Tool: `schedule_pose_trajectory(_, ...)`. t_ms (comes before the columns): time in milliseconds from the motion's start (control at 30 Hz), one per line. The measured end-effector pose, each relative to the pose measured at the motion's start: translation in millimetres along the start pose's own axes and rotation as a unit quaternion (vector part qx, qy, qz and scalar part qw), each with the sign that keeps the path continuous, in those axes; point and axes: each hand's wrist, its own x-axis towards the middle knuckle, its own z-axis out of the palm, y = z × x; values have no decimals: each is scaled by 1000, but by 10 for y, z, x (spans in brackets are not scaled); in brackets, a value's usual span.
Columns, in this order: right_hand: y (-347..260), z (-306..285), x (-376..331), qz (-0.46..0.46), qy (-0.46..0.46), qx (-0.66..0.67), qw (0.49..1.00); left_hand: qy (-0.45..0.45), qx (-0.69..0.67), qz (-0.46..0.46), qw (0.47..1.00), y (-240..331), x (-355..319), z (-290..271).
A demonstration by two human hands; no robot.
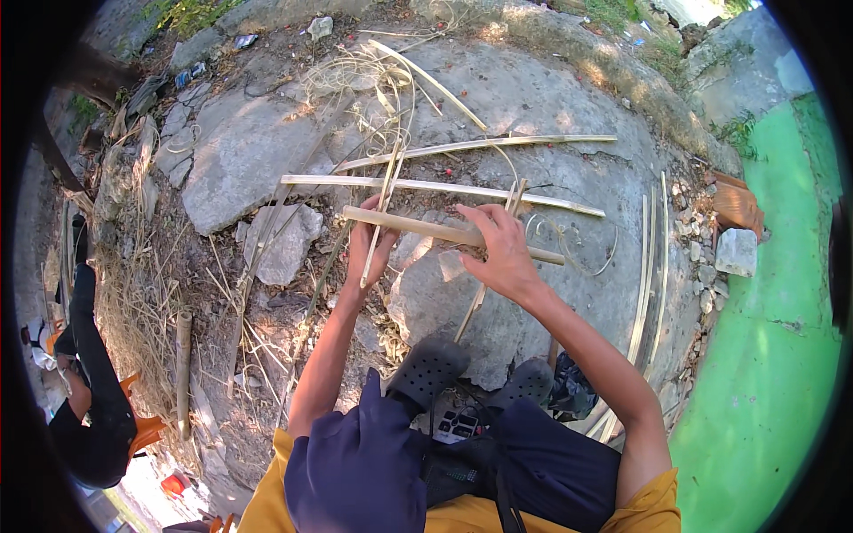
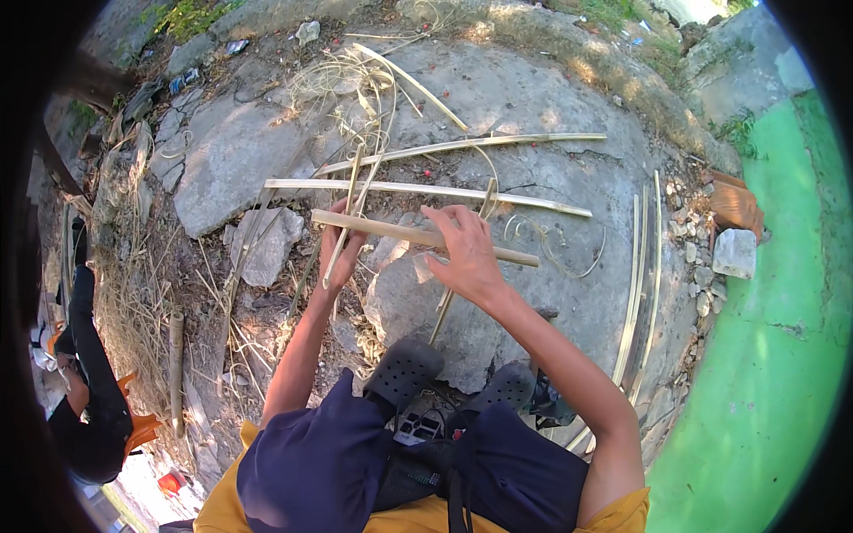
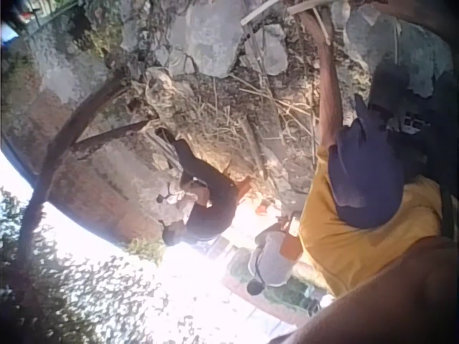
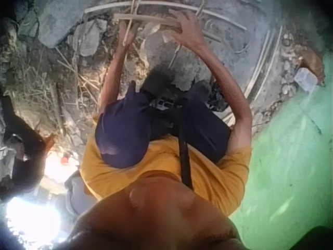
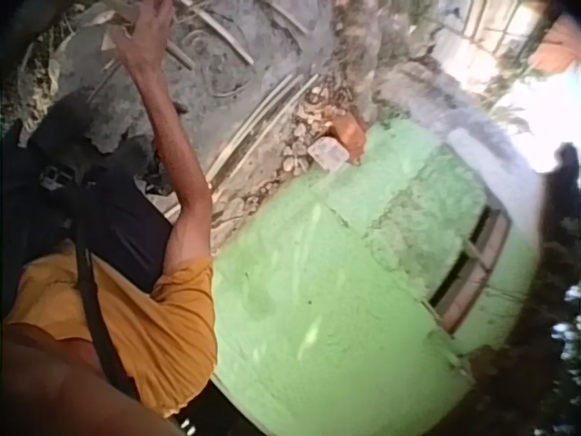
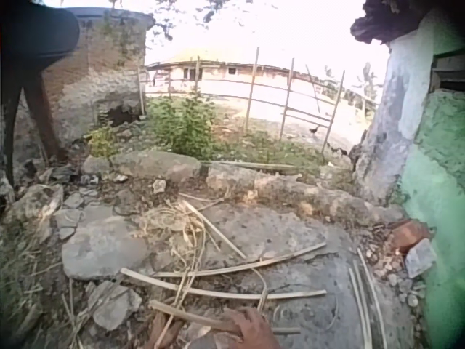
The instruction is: The person assembles a frame by hand using thin bamboo strips, crossing them over a central bamboo rod and weaving them together to form a structure.
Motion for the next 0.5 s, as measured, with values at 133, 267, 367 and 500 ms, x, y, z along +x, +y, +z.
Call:
schedule_pose_trajectory(133, 41, -65, -126, 44, -1, -32, 999, -17, -50, -38, 998, -18, 0, -32)
schedule_pose_trajectory(267, -3, -134, -188, 59, 33, -89, 994, -51, 6, -23, 998, -140, -26, -104)
schedule_pose_trajectory(367, -10, -125, -246, 83, 89, -97, 988, -49, -5, -37, 998, 52, -39, 3)
schedule_pose_trajectory(500, -13, -89, -274, 128, 83, -65, 986, 49, -25, -67, 996, -13, 38, -40)
